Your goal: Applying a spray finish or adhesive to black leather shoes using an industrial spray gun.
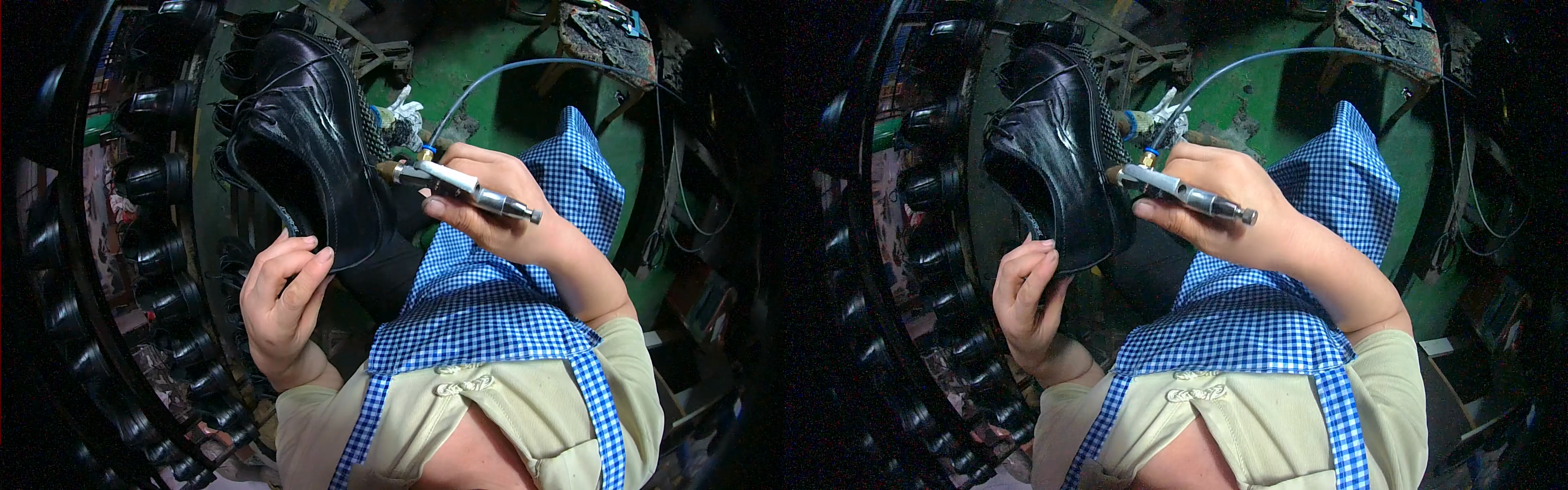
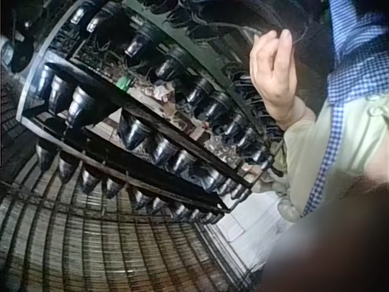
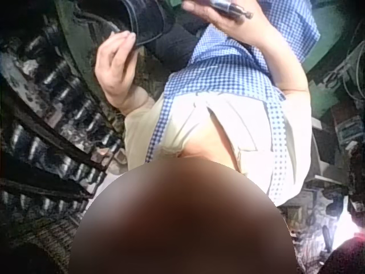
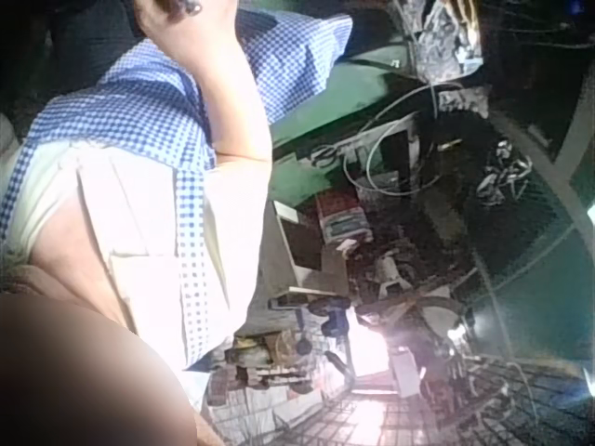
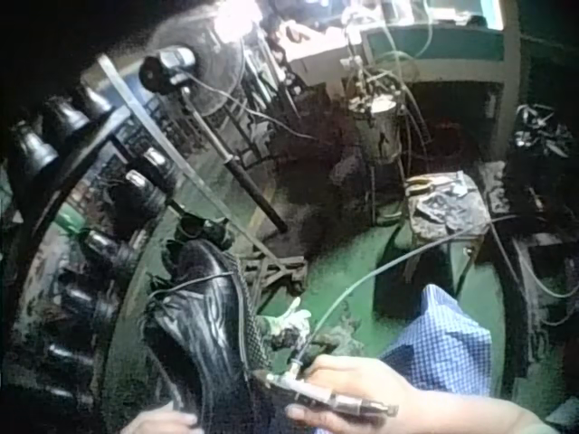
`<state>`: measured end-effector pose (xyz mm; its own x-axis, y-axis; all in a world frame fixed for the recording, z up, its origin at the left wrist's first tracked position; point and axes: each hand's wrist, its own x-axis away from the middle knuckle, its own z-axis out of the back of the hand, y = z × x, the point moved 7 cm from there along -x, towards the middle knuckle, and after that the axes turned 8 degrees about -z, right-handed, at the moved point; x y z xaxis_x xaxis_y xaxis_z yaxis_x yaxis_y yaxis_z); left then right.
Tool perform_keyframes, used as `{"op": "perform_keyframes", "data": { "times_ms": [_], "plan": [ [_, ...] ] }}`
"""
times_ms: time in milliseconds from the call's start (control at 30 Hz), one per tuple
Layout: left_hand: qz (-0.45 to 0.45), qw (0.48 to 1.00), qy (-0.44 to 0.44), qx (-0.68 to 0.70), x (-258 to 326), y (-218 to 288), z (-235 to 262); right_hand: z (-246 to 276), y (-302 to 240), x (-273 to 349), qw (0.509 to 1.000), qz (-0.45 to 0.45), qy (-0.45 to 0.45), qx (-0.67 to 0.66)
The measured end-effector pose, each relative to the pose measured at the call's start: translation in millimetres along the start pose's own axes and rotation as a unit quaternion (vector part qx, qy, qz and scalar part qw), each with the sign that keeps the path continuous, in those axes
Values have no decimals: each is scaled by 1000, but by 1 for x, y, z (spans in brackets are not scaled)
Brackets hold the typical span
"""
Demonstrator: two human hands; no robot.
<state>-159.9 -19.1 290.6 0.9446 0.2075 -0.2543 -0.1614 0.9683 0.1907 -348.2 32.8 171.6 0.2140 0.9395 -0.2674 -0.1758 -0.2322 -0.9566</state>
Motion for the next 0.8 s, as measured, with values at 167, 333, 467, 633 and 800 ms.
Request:
{"op": "perform_keyframes", "data": {
  "times_ms": [167, 333, 467, 633, 800],
  "plan": [
    [-4, 1000, -9, -10, -4, 0, 0, -5, -10, 7, 999, 32, 10, 34],
    [-15, 999, -9, -30, -9, 2, 0, -6, -12, 21, 997, 35, -2, 66],
    [-15, 999, -13, -48, -18, 4, 1, -2, -17, 30, 998, 36, -11, 48],
    [-38, 996, -18, -80, -35, 8, 2, 5, -19, 41, 999, 30, -1, 44],
    [-68, 992, -51, -97, -59, 14, 0, 13, -22, 50, 997, 19, 9, 69]
  ]
}}
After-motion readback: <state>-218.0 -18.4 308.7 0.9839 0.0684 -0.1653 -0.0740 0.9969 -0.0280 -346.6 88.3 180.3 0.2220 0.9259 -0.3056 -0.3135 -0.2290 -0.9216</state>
